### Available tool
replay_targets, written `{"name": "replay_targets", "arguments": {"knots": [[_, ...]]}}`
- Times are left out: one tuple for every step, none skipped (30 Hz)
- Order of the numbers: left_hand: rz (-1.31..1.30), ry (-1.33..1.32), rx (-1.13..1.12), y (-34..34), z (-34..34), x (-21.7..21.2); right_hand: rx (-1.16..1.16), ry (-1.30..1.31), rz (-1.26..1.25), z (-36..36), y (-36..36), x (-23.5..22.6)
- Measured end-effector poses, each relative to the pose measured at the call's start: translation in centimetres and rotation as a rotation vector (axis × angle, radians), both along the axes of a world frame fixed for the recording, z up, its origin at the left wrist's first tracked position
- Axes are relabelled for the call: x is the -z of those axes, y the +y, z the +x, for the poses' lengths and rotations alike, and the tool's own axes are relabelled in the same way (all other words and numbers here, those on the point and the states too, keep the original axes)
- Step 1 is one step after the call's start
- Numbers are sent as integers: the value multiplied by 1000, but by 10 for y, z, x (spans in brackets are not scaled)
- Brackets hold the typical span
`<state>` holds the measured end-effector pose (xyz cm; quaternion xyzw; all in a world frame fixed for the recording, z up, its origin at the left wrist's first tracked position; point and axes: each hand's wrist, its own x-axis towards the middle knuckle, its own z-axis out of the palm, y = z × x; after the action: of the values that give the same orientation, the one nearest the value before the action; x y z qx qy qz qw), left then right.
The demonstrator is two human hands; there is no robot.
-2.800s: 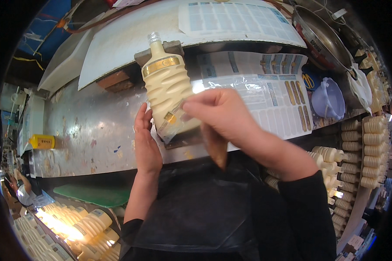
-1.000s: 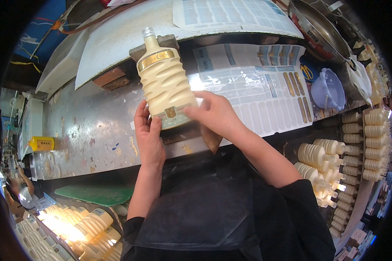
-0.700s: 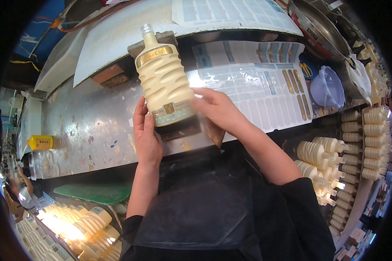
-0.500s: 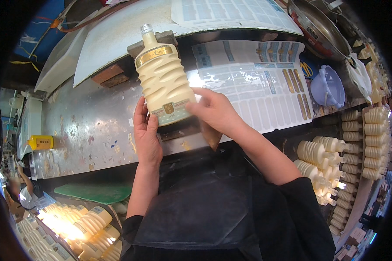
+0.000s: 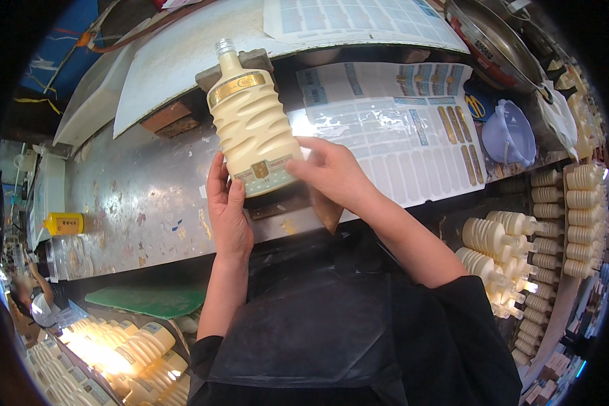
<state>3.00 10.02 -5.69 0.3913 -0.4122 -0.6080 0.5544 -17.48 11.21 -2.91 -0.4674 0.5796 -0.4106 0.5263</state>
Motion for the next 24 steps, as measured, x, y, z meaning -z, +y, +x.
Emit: {"name": "replay_targets", "arguments": {"knots": [[-5, -2, -1, 0, 0, 0, -3, -3, 1, 0, 0, 0], [-9, -8, 11, 0, 0, 0, -7, -6, 1, 0, 0, -1], [-14, -15, 24, -1, 1, 0, -4, -19, 6, 0, 0, 0], [-19, -22, 37, -1, 2, 1, -1, -31, 10, -1, -1, 1], [-25, -34, 36, -2, 2, 2, 4, -45, 13, -1, -1, 3], [-32, -46, 36, -2, 2, 2, -1, -34, 7, -1, 0, 3], [-39, -58, 37, -2, 1, 3, -5, -23, 2, -1, 0, 3], [-42, -69, 26, -1, 1, 3, -12, -13, -5, -1, 0, 3], [-46, -80, 14, 0, 1, 3, -10, -63, 7, -2, 0, 2], [-50, -91, 3, 1, 1, 3, -8, -114, 18, -4, 1, 0], [-119, -197, -16, 3, 5, 9, -8, -161, 33, -6, 0, -3], [-191, -306, -29, 4, 10, 17, -12, -166, 45, -10, 1, -4], [-264, -416, -44, 5, 13, 23, -16, -171, 58, -16, 2, -4], [-304, -577, -44, 6, 13, 19, -20, -175, 73, -19, 2, -5], [-345, -739, -45, 7, 11, 13, -44, -164, 79, -18, 4, -6], [-385, -900, -45, 7, 10, 9, -68, -152, 86, -15, 5, -8], [-391, -942, -70, 6, 9, 9, -92, -141, 91, -12, 7, -9], [-397, -984, -94, 5, 9, 9, -91, -105, 59, -10, 9, -11], [-404, -1024, -118, 4, 8, 8, -89, -68, 28, -8, 10, -12], [-410, -1067, -143, 4, 8, 8, -89, -32, -4, -7, 12, -14], [-410, -1057, -132, 2, 9, 10, -107, 3, -13, -7, 14, -20], [-410, -1047, -121, 0, 11, 13, -107, 16, -41, -6, 16, -21], [-405, -1040, -112, -2, 14, 15, -112, 26, -68, -5, 18, -22], [-402, -1026, -86, -4, 18, 18, -115, 36, -94, -4, 19, -23]]}}
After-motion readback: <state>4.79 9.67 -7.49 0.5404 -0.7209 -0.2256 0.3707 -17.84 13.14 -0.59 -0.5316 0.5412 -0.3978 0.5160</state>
